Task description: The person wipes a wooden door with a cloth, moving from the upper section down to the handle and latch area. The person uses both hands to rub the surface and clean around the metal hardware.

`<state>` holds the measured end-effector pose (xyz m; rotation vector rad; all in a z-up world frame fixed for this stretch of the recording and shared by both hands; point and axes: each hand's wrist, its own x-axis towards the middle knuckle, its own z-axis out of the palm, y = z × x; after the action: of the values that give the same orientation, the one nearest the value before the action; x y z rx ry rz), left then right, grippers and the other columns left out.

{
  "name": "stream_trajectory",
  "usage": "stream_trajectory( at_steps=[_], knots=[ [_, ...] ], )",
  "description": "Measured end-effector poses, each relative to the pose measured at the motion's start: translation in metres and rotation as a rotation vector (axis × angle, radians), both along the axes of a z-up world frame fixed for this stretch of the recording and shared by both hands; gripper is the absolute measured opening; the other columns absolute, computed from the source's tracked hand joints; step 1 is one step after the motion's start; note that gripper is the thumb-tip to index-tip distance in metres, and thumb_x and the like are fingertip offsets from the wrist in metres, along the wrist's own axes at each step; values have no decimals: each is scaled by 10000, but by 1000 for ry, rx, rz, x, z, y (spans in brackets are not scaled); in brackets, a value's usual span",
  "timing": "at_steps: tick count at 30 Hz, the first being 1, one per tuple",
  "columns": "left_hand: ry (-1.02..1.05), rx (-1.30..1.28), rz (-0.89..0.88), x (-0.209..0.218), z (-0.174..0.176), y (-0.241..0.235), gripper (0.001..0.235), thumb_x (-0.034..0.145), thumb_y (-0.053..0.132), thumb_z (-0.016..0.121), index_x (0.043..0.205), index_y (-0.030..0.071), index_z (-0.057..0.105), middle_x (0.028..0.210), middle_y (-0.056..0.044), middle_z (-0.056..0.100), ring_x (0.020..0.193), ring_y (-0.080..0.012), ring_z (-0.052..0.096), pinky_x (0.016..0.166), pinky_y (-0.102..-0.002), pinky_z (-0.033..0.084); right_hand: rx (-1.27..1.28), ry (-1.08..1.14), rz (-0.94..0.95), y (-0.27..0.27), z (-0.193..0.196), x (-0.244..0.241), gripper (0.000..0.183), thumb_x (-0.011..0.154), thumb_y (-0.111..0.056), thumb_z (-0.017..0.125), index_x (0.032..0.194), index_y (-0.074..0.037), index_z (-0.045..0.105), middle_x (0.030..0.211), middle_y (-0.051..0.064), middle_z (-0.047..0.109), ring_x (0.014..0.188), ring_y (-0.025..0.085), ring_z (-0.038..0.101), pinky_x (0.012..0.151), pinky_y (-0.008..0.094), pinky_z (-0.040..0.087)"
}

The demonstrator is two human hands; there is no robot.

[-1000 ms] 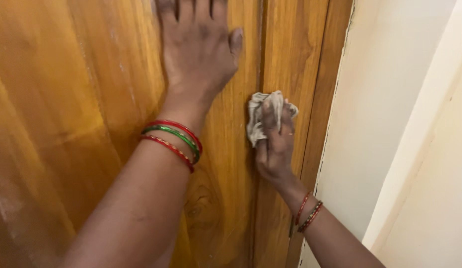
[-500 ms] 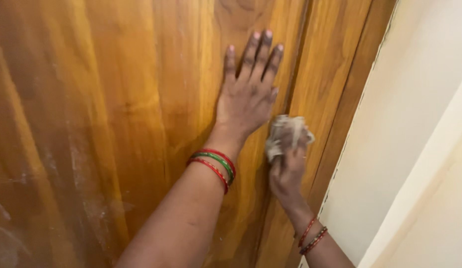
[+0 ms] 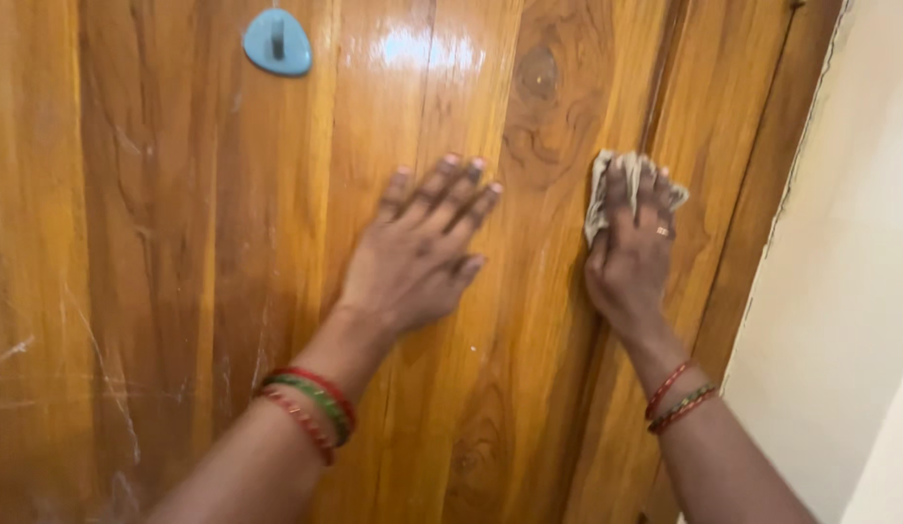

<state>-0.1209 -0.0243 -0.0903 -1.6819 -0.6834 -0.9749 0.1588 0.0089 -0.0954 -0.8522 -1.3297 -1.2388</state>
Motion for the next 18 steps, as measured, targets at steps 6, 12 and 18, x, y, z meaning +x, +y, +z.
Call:
stream_trajectory(
  at_steps=[6, 12, 18],
  knots=[
    [-185, 85, 54, -69, 27, -19, 720, 964, 511, 460, 1590, 175, 347, 1666, -83, 280, 1534, -280, 210, 1223, -568, 108, -16, -13, -56, 5, 89, 18, 672, 1016, -23, 436, 1671, -109, 311, 1641, 271, 360, 1550, 454, 265, 1298, 508, 178],
    [-240, 124, 62, -76, 27, -27, 717, 965, 489, 512, 1597, 182, 371, 1665, -99, 321, 1540, -305, 254, 1212, -614, 145, 10, -19, -5, 2, 175, 11, 627, 1056, -36, 462, 1665, -89, 323, 1638, 308, 344, 1517, 515, 266, 1266, 549, 199],
    [-239, 124, 77, -75, 26, -27, 719, 967, 491, 531, 1599, 184, 379, 1666, -103, 334, 1545, -299, 258, 1217, -615, 152, -50, -49, 214, -5, 158, -39, 695, 1037, -18, 464, 1638, -338, 328, 1638, 208, 396, 1428, 385, 440, 1200, 506, 446]
  ],
)
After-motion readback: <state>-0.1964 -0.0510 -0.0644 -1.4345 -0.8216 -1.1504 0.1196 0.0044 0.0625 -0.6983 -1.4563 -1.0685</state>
